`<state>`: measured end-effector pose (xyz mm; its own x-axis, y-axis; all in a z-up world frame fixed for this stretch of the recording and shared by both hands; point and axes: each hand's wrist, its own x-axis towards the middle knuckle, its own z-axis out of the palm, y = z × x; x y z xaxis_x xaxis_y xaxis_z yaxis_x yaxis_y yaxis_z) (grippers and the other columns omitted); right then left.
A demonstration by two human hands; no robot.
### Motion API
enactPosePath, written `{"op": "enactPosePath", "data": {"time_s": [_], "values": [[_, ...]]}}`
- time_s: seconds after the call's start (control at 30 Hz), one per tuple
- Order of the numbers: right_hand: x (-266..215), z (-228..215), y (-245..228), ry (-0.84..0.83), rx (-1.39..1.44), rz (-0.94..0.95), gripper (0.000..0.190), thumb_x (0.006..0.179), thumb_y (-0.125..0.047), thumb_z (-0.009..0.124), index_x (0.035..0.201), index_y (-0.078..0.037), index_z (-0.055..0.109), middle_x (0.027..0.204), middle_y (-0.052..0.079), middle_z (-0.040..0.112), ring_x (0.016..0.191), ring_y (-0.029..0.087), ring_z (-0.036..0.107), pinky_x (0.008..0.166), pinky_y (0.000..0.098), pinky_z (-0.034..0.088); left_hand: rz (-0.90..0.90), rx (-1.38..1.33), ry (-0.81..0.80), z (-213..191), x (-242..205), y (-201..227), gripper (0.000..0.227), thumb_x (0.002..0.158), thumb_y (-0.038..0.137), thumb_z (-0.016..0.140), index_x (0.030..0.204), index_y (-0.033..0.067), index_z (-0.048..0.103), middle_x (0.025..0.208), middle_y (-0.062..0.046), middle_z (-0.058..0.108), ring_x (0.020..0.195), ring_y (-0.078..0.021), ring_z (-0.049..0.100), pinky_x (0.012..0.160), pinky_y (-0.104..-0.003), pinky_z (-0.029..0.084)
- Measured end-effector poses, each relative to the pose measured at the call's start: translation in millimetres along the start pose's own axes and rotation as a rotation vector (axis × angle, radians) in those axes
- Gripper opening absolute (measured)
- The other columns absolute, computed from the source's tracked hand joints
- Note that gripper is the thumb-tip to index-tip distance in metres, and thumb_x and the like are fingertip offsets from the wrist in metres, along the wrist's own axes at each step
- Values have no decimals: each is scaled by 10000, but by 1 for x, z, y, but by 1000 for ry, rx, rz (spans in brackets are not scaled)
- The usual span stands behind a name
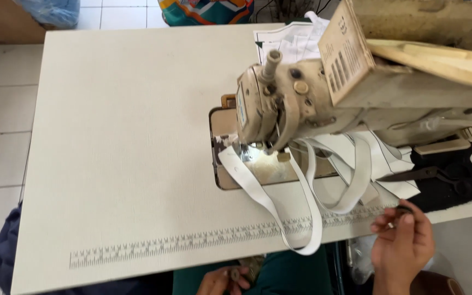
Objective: Sewing white elastic bands using an industrial sewing machine on a factory floor
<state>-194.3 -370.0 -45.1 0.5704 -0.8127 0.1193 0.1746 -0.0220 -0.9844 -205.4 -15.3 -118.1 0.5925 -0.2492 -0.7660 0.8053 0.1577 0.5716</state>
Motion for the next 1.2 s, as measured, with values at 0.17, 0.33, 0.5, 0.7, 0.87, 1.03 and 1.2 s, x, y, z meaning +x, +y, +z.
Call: {"op": "enactPosePath", "data": {"time_s": [0.17, 0.33, 0.5, 0.7, 0.87, 1.03, 1.2], "values": [[-90, 54, -39, -592, 553, 94, 263, 1051, -171, 629, 1200, 45, 627, 1122, 229, 701, 1007, 360, 719, 916, 472, 610, 996, 535, -136, 38, -65, 60, 499, 994, 256, 420, 1392, 40, 632, 799, -100, 689, 609, -186, 588, 622, -320, 514], [-104, 100, -28, -411, 734, 916, 224, 1024, -235, 567, 1073, -41, 667, 1060, 196, 701, 1132, 394, 661, 1078, 530, 508, 1759, 1545, 458, 89, -59, 108, 462, 1075, 206, 591, 1505, 53, 515, 644, 56, 448, 551, -118, 435, 484, -324, 376], [-85, 104, -24, -270, 930, 997, 203, 1034, -213, 554, 1076, -42, 655, 1029, 167, 674, 1032, 324, 653, 1031, 482, 534, 1664, 1297, 214, 87, -56, 109, 504, 1041, 110, 500, 1522, -26, 437, 691, -3, 517, 578, -189, 483, 517, -359, 393], [-73, 97, -44, -795, 972, 759, 222, 1057, -192, 575, 1202, -25, 587, 797, 35, 525, 659, 127, 460, 586, 252, 416, 1358, 607, 22, 91, -59, 102, 369, 1092, 195, 426, 1420, 117, 576, 998, -93, 525, 834, -172, 608, 699, -271, 647], [-73, 74, -20, -885, 698, 603, 322, 997, -174, 686, 1258, 11, 651, 787, 62, 617, 662, 125, 532, 639, 291, 400, 1214, 234, -54, 106, -60, 107, 257, 1022, 52, 545, 1233, 13, 688, 1014, -123, 625, 752, -191, 714, 705, -262, 677], [-75, 76, -28, -958, 682, 364, 275, 929, -88, 783, 1187, -6, 737, 841, 85, 586, 614, 159, 485, 585, 293, 377, 1232, 39, -141, 119, -55, 103, 180, 1031, 49, 576, 1172, 19, 684, 1042, -128, 635, 811, -210, 717, 762, -292, 675], [-74, 73, -30, -858, 280, 87, 147, 866, -153, 818, 917, -99, 691, 746, 50, 615, 548, 101, 517, 494, 217, 441, 1146, -12, -276, 125, -59, 90, 267, 1004, -26, 570, 1259, -3, 644, 1192, -184, 692, 1083, -260, 707, 932, -353, 660]]}}
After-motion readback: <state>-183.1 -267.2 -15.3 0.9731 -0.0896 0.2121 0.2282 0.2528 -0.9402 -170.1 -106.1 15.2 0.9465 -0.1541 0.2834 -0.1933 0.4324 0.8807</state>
